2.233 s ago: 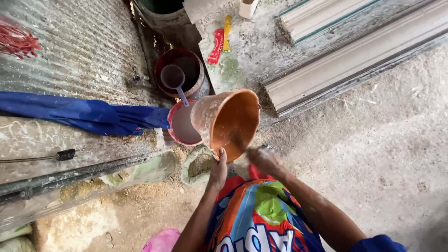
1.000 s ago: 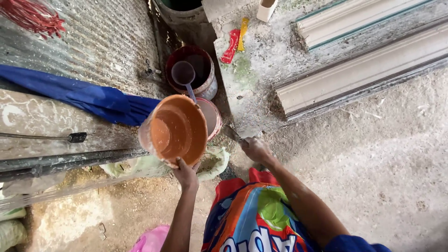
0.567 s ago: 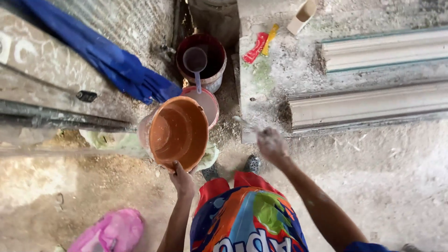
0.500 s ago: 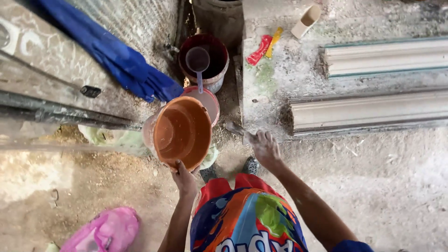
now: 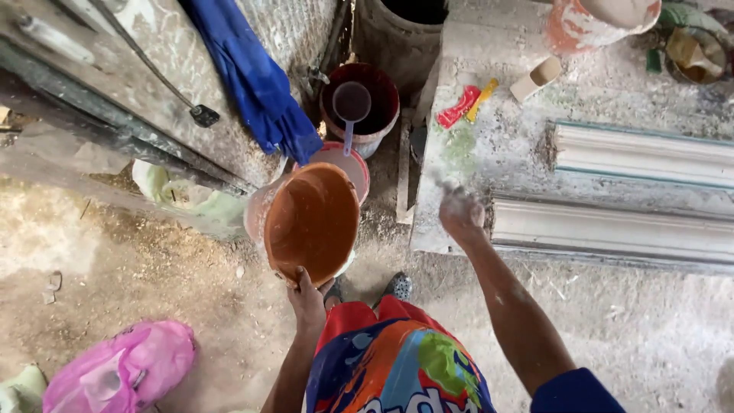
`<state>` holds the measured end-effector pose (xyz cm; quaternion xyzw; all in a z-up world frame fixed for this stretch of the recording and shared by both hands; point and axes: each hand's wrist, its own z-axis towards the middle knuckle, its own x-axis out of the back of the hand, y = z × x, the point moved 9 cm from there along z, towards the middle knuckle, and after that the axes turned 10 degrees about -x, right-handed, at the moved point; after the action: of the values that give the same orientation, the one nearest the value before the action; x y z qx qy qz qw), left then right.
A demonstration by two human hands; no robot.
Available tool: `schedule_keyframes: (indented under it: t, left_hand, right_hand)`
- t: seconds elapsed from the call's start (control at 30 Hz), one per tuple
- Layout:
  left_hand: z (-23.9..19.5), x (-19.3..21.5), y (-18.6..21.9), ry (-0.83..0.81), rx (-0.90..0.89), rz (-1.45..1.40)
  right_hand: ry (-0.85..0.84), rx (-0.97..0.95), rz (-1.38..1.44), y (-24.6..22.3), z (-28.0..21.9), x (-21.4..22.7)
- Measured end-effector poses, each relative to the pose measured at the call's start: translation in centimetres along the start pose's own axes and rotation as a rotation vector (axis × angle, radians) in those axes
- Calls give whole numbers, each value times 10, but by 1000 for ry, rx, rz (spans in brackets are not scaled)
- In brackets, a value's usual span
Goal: Mixing plaster in a small bucket using a hand tool to prepare a new batch.
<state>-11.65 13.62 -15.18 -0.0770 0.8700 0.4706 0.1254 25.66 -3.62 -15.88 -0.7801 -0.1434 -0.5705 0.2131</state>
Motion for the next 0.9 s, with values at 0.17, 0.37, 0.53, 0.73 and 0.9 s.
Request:
schedule_keyframes:
  t: [0.17, 0.37, 0.53, 0.73, 0.9]
  left_hand:
    - [-14, -19, 35, -169, -39, 111]
    - [-17, -39, 109, -258, -723, 628]
    - [44, -9, 124, -413, -1056, 860]
    - [34, 8, 157, -454, -1697, 1024]
    - [35, 5, 165, -446, -1839, 1055]
  right_hand:
    - [-245, -63, 530, -33, -24, 33]
    - [246, -188, 1246, -50, -111, 137]
    - [126, 127, 859, -80, -139, 31]
    - [289, -311, 1065, -64, -138, 25]
    - [289, -300, 1010, -80, -158, 5]
